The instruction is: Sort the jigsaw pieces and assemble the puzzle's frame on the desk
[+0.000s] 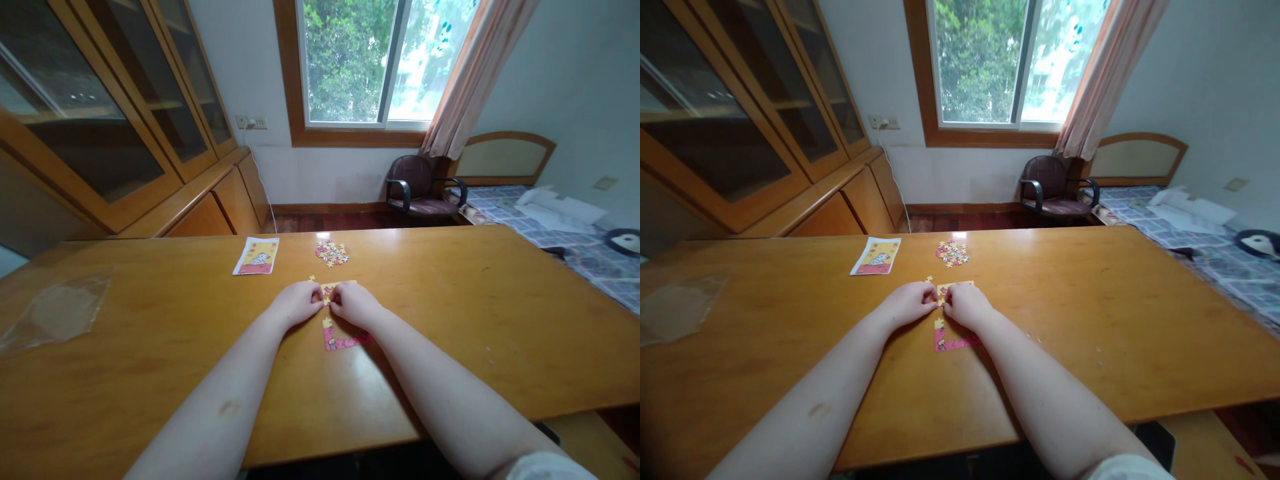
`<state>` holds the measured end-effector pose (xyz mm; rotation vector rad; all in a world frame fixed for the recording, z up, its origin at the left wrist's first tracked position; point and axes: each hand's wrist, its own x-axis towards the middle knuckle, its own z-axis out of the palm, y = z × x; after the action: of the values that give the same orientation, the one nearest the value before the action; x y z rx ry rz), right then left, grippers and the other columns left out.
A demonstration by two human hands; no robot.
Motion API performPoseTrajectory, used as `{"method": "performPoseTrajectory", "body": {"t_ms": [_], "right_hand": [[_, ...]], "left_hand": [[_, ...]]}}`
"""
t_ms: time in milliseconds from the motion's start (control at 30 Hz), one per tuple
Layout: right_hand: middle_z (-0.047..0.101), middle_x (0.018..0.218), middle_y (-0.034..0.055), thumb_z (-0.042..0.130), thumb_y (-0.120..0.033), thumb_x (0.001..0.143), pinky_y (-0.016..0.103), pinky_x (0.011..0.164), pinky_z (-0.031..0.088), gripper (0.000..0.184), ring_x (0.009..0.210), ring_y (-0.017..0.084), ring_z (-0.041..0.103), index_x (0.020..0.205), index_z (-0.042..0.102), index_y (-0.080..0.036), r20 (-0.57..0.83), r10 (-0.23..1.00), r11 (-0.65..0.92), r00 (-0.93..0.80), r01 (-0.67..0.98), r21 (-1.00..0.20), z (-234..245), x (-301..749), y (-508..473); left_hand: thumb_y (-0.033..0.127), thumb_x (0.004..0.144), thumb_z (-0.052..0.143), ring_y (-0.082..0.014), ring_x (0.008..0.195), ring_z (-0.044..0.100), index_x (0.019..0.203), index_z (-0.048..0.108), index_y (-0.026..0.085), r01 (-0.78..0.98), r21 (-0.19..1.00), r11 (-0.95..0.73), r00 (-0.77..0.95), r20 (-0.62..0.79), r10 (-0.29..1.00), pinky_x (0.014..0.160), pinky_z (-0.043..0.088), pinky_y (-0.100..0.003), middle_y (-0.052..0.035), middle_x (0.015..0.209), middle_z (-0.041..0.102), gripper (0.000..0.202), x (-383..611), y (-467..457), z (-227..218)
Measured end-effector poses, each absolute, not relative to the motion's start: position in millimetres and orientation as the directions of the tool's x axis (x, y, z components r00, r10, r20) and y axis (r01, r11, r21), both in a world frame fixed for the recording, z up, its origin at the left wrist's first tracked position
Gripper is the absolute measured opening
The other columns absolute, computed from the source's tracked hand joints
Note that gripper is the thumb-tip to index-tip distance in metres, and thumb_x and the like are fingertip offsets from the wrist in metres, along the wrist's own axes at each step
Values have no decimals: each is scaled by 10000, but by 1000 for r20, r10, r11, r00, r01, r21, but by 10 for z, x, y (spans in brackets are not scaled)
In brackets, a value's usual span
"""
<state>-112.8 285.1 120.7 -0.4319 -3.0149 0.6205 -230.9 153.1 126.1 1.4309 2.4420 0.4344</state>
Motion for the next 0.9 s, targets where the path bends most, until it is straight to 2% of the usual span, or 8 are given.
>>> {"method": "performPoseTrajectory", "body": {"t_ms": [200,533,700,900], "right_hand": [[682,910,65,556,-261,775,254,715,423,150,837,188,612,845,671,-196,-19,258,894,-966,246,-373,1195,-1141,2859],[677,869,59,560,-241,771,255,705,408,122,809,180,604,820,656,-185,26,204,908,-979,180,-377,1149,-1164,2879],[675,869,52,559,-230,786,255,740,403,115,819,174,600,828,655,-183,52,174,917,-983,143,-372,1134,-1164,2882],[658,908,61,602,-304,796,268,773,396,165,854,184,586,888,660,-179,78,211,923,-974,173,-344,1162,-1146,2894]], "left_hand": [[355,749,583,-168,701,587,844,645,240,800,386,459,-460,-96,883,575,371,-252,-4,777,659,162,-2301,1539,1260],[294,744,571,-172,706,611,823,638,228,783,382,491,-472,-148,869,568,389,-248,-16,813,680,122,-2276,1564,1253],[317,755,584,-174,718,624,817,635,224,784,388,484,-469,-140,872,590,404,-247,-18,813,684,123,-2298,1569,1213],[346,766,573,-183,734,627,820,631,229,788,376,488,-477,-129,870,610,418,-253,-22,812,682,141,-2302,1568,1220]]}}
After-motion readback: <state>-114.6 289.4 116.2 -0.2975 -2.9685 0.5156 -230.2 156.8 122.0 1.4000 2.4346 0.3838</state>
